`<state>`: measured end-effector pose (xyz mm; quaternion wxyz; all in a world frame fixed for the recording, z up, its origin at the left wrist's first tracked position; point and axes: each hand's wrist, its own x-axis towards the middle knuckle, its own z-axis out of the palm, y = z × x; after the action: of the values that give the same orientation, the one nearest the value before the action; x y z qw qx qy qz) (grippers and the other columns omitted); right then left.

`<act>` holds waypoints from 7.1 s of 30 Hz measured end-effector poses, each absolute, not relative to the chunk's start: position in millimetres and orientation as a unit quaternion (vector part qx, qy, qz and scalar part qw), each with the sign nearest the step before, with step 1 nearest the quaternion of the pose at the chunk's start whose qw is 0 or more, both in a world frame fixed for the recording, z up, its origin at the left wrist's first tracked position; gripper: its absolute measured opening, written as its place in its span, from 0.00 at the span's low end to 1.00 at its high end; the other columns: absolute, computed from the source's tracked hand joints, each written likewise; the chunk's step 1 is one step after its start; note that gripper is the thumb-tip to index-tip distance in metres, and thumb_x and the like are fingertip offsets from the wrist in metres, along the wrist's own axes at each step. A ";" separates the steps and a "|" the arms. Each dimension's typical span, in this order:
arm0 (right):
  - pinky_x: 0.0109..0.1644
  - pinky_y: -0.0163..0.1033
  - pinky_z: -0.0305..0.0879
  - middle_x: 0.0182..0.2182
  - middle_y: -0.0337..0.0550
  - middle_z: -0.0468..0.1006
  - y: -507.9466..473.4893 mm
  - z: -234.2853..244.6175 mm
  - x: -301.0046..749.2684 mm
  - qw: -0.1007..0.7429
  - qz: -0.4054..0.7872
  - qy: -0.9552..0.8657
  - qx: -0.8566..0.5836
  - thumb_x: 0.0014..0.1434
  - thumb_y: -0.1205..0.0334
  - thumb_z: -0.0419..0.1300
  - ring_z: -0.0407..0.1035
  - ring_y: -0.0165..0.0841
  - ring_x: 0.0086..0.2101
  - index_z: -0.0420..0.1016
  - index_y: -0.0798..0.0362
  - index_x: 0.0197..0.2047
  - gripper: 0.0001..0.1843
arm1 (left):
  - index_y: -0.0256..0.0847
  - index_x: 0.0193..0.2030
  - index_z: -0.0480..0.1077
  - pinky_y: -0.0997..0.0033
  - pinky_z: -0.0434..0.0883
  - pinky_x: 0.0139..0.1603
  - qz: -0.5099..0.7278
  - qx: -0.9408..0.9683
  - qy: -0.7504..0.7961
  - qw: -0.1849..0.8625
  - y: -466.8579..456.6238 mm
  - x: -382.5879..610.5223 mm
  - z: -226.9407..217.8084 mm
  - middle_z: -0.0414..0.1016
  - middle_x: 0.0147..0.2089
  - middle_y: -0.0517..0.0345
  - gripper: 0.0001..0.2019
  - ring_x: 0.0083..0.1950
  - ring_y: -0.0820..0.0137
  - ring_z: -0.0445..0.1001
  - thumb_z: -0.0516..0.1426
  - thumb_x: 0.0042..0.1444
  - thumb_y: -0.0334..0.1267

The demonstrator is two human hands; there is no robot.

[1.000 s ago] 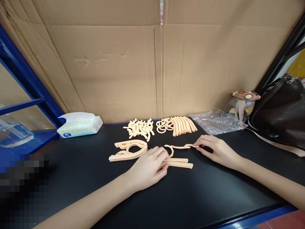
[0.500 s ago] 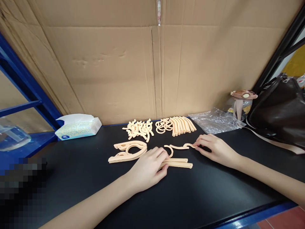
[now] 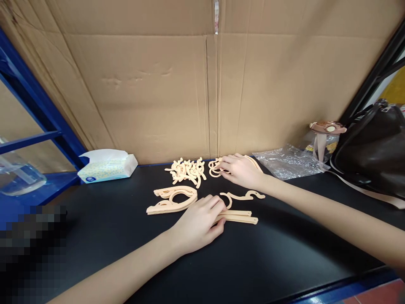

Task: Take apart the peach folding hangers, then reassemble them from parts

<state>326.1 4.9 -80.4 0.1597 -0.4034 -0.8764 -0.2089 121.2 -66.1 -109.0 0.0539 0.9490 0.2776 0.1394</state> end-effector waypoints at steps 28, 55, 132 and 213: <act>0.42 0.43 0.54 0.37 0.51 0.73 85.4 -77.1 240.1 0.011 -0.328 -0.923 -0.202 0.63 0.74 0.49 0.64 0.39 0.40 0.73 0.60 0.36 0.12 | 0.41 0.42 0.62 0.67 0.66 0.39 0.144 0.950 0.273 0.053 -65.4 120.1 -109.5 0.69 0.41 0.56 0.04 0.40 0.66 0.67 0.49 0.60 0.33; 0.38 0.42 0.55 0.40 0.52 0.72 89.2 -71.5 239.3 -0.026 -0.344 -0.921 -0.181 0.61 0.74 0.51 0.65 0.38 0.39 0.74 0.59 0.31 0.12 | 0.40 0.41 0.63 0.66 0.67 0.40 0.147 0.950 0.270 0.052 -64.4 119.6 -110.3 0.69 0.40 0.55 0.05 0.40 0.65 0.68 0.49 0.60 0.33; 0.44 0.41 0.70 0.44 0.47 0.75 -58.3 -101.5 405.9 0.100 -0.043 -0.894 -0.435 0.67 0.64 0.45 0.72 0.34 0.40 0.74 0.52 0.50 0.18 | 0.41 0.40 0.64 0.64 0.65 0.41 0.150 0.943 0.296 0.026 -65.2 123.6 -110.4 0.68 0.40 0.56 0.05 0.41 0.64 0.66 0.49 0.60 0.32; 0.35 0.36 0.57 0.24 0.35 0.66 -56.9 -95.7 352.2 0.437 0.307 -0.692 -0.486 0.62 0.54 0.51 0.62 0.29 0.28 0.65 0.52 0.28 0.15 | 0.39 0.53 0.63 0.65 0.67 0.47 0.316 0.908 0.270 -0.049 -66.4 123.0 -110.6 0.69 0.50 0.52 0.12 0.48 0.67 0.69 0.50 0.64 0.33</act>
<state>352.2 -56.9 -95.7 0.4370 -0.4857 -0.6921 0.3067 123.0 -66.4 -110.6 -0.0493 0.9081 0.2702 0.3162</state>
